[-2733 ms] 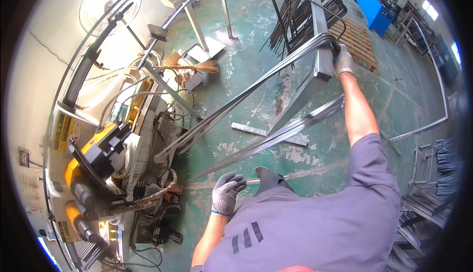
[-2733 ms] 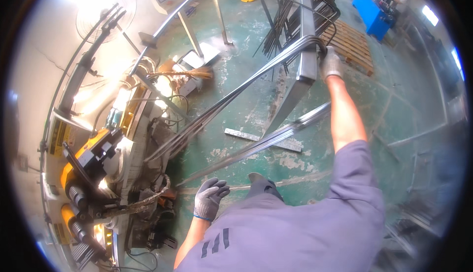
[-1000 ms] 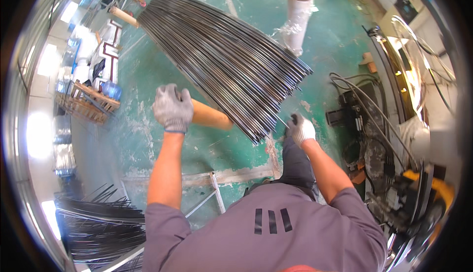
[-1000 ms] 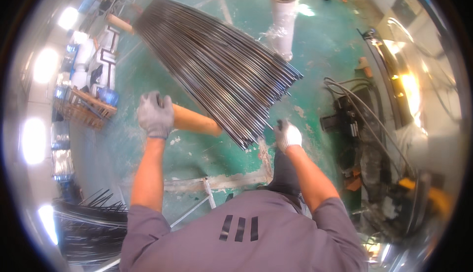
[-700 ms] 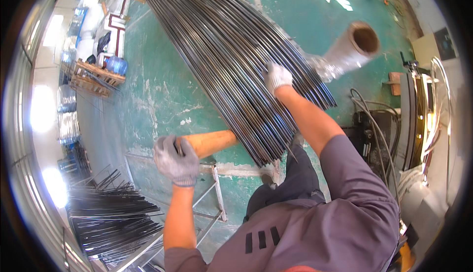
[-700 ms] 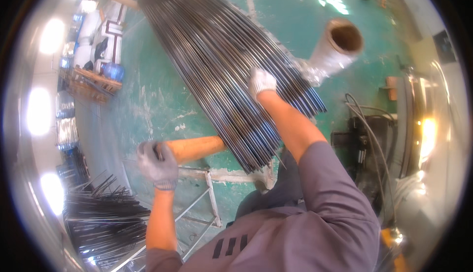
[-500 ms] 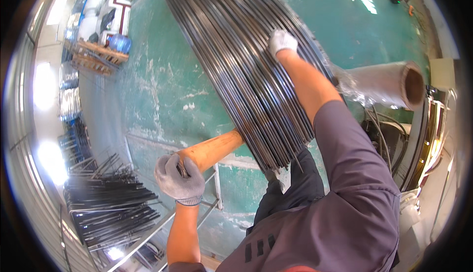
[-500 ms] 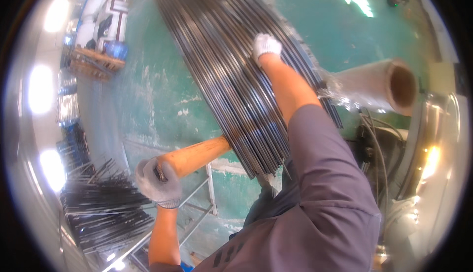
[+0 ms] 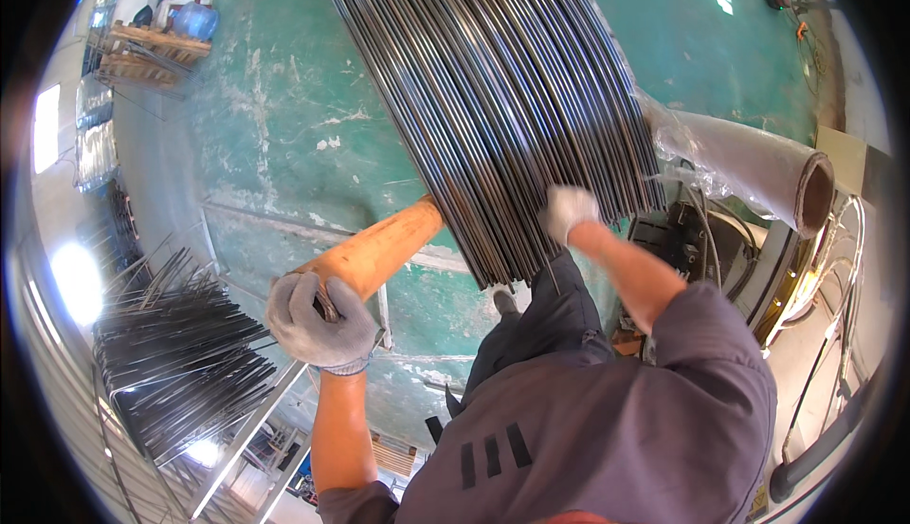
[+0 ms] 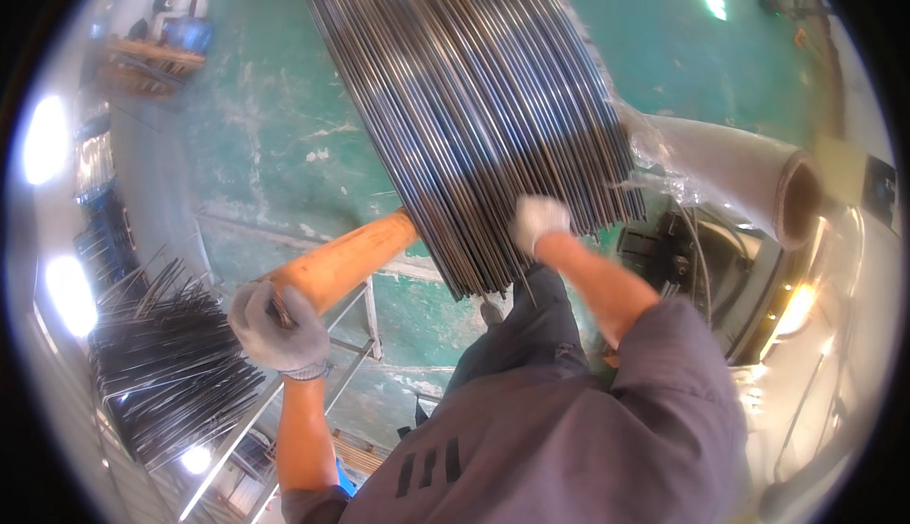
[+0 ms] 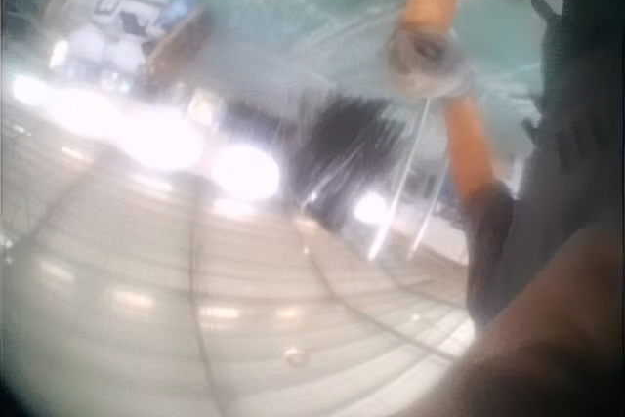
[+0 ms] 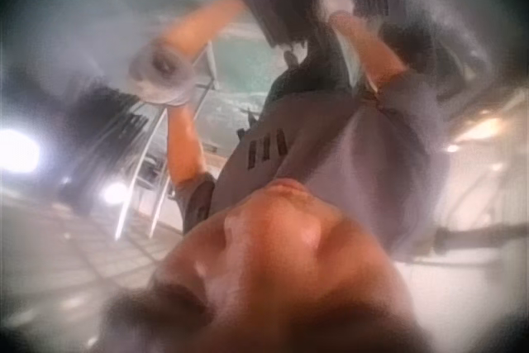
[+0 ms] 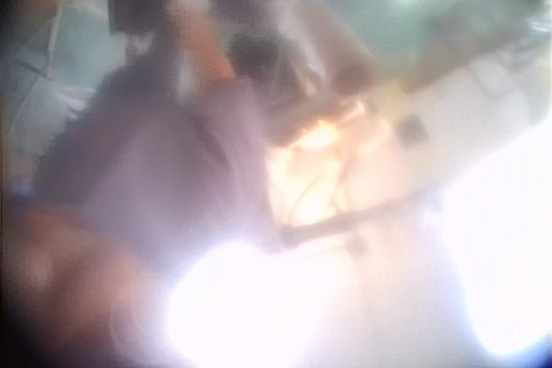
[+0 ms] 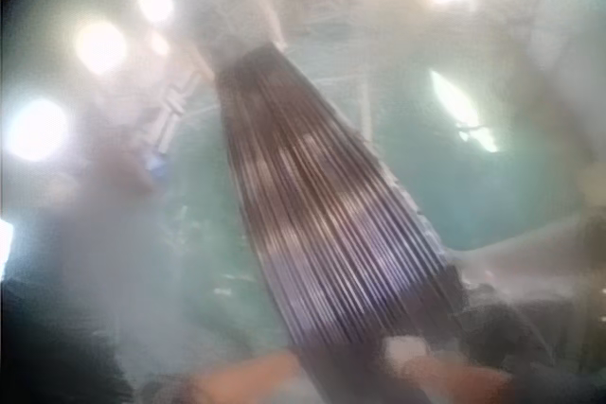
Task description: The person takes metal bars from a stack and feeds them through a rolling machine, then places the processed bars onto a storage rack.
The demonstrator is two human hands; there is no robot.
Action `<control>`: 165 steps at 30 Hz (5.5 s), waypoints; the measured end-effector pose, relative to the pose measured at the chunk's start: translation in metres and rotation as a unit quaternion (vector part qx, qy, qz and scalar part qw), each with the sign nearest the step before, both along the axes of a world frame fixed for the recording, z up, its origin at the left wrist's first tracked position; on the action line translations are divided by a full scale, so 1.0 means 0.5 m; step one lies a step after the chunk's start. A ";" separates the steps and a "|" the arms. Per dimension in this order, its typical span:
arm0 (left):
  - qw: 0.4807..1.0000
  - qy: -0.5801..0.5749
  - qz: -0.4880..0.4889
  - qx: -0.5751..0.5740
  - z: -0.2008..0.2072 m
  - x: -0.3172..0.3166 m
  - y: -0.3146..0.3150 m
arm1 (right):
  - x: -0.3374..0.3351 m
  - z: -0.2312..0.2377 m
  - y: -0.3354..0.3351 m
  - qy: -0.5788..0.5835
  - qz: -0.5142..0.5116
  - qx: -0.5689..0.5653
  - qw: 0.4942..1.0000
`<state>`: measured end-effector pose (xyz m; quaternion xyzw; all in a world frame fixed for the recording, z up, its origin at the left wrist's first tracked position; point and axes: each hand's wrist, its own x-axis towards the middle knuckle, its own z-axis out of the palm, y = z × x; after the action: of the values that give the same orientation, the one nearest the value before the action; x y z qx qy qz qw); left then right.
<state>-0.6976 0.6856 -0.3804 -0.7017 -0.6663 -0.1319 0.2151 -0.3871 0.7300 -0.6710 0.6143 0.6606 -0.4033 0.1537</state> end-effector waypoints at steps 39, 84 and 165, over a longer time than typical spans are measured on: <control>0.986 -0.099 -0.125 0.050 0.019 0.071 -0.202 | 0.021 0.148 -0.222 0.279 -0.399 -0.068 0.871; 0.076 -0.595 -0.312 -0.737 0.148 0.919 -0.836 | 0.240 0.505 -1.777 0.423 -0.660 0.523 -0.335; 0.101 -0.533 -0.155 -0.826 -0.010 1.382 -0.941 | 0.388 0.282 -1.708 0.104 -0.893 0.419 -0.127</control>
<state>-0.0067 0.2149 -0.3853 -0.2821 -0.1820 0.1298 -0.9330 -0.1932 -0.1240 -0.5299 -0.5344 0.4478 -0.1271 0.7055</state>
